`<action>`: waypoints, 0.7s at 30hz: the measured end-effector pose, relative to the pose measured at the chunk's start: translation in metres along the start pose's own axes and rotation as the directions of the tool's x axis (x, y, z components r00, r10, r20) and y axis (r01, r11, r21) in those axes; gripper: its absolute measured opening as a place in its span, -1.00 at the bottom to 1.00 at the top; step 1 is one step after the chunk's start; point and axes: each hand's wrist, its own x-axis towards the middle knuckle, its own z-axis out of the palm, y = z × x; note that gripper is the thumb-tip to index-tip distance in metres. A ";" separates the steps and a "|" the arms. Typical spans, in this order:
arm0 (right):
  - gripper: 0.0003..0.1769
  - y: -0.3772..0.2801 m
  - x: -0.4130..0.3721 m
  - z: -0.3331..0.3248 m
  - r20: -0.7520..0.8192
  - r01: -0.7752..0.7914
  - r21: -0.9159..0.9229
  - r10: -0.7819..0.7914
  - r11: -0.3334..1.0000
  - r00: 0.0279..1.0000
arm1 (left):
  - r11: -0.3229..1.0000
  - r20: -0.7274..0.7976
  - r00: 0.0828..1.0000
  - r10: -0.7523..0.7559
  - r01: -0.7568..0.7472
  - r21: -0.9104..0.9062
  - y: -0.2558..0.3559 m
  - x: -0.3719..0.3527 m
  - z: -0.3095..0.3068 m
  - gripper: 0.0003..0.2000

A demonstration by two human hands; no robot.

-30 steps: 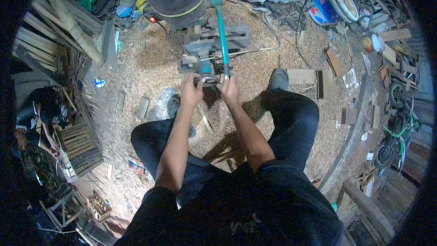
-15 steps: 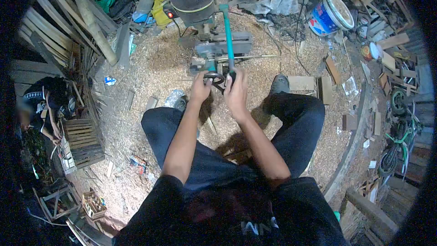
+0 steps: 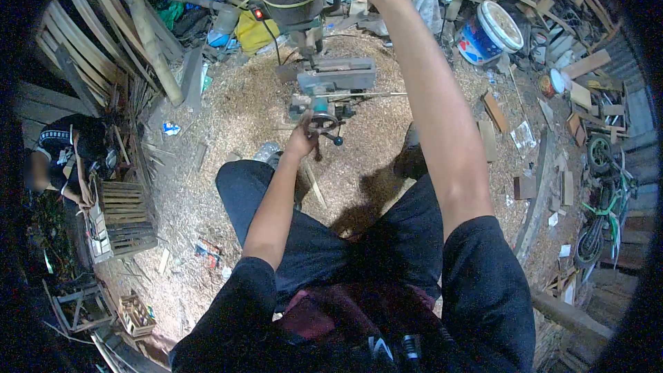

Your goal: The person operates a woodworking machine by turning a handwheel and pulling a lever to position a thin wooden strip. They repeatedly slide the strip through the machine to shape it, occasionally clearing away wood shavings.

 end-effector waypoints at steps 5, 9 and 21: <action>-0.54 0.038 -0.106 -0.021 0.241 -0.429 -0.208 0.471 0.879 0.848 | 0.984 0.063 0.983 -0.174 0.176 -0.031 0.029 -0.003 -0.021 -0.28; -0.49 0.107 -0.299 -0.031 0.334 -0.633 -0.529 0.825 0.564 0.456 | 0.996 -0.138 0.986 -0.091 0.090 -0.015 -0.022 -0.007 0.011 -0.29; -0.52 0.054 -0.444 0.017 0.459 -0.541 -0.657 0.847 0.526 0.266 | 0.999 -0.246 0.969 0.004 -0.013 -0.037 -0.001 0.009 0.015 -0.42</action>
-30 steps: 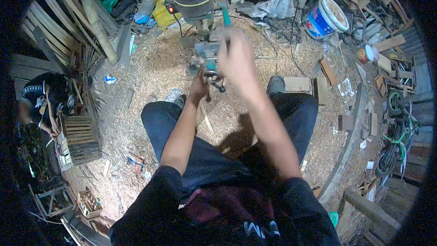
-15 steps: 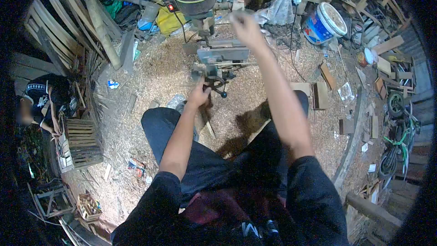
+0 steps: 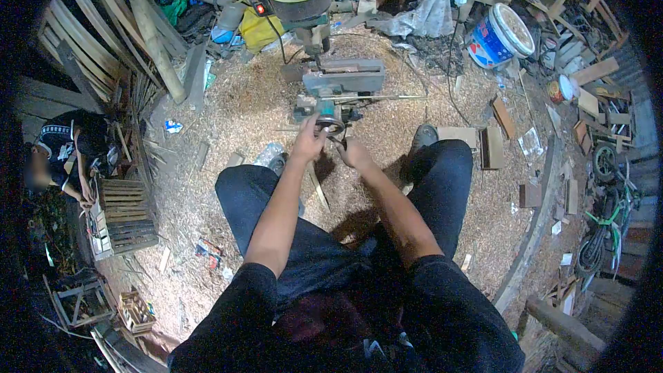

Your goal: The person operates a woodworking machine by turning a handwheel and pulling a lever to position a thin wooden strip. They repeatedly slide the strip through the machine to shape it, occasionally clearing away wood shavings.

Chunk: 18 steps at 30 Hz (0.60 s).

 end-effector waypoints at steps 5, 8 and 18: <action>-0.58 0.000 -0.005 0.013 -0.097 -0.084 0.058 0.090 0.995 0.991 | 0.987 0.085 0.984 -0.156 0.158 -0.013 0.012 0.014 -0.009 -0.60; -0.58 0.008 -0.007 0.007 -0.087 -0.035 0.153 0.049 0.988 0.995 | 0.993 0.048 0.992 -0.116 0.118 -0.022 0.005 0.016 -0.004 -0.64; -0.37 0.035 0.052 -0.008 -0.356 -0.239 0.268 0.327 0.933 0.875 | 0.980 -0.118 0.977 -0.177 0.186 0.070 0.007 0.036 0.021 -0.76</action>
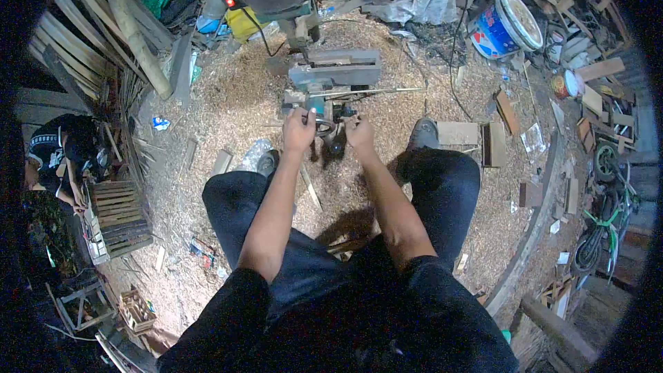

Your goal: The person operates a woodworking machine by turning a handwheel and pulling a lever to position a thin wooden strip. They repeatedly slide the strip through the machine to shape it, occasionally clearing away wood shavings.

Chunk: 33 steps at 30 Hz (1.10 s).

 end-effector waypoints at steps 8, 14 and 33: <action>-0.11 0.020 0.035 0.060 -0.140 0.153 0.212 -0.125 0.965 0.982 | 0.994 -0.170 0.985 0.008 -0.027 -0.107 0.014 -0.008 0.017 -0.80; -0.37 0.064 0.053 0.079 0.290 -0.378 0.819 0.256 0.431 0.922 | 0.993 -0.221 0.975 -0.005 -0.020 -0.114 0.022 -0.009 0.020 -0.86; -0.25 0.011 0.031 0.062 0.355 -0.551 0.624 0.428 0.554 0.831 | 0.987 -0.238 0.971 0.023 -0.060 -0.147 0.004 -0.009 0.024 -0.82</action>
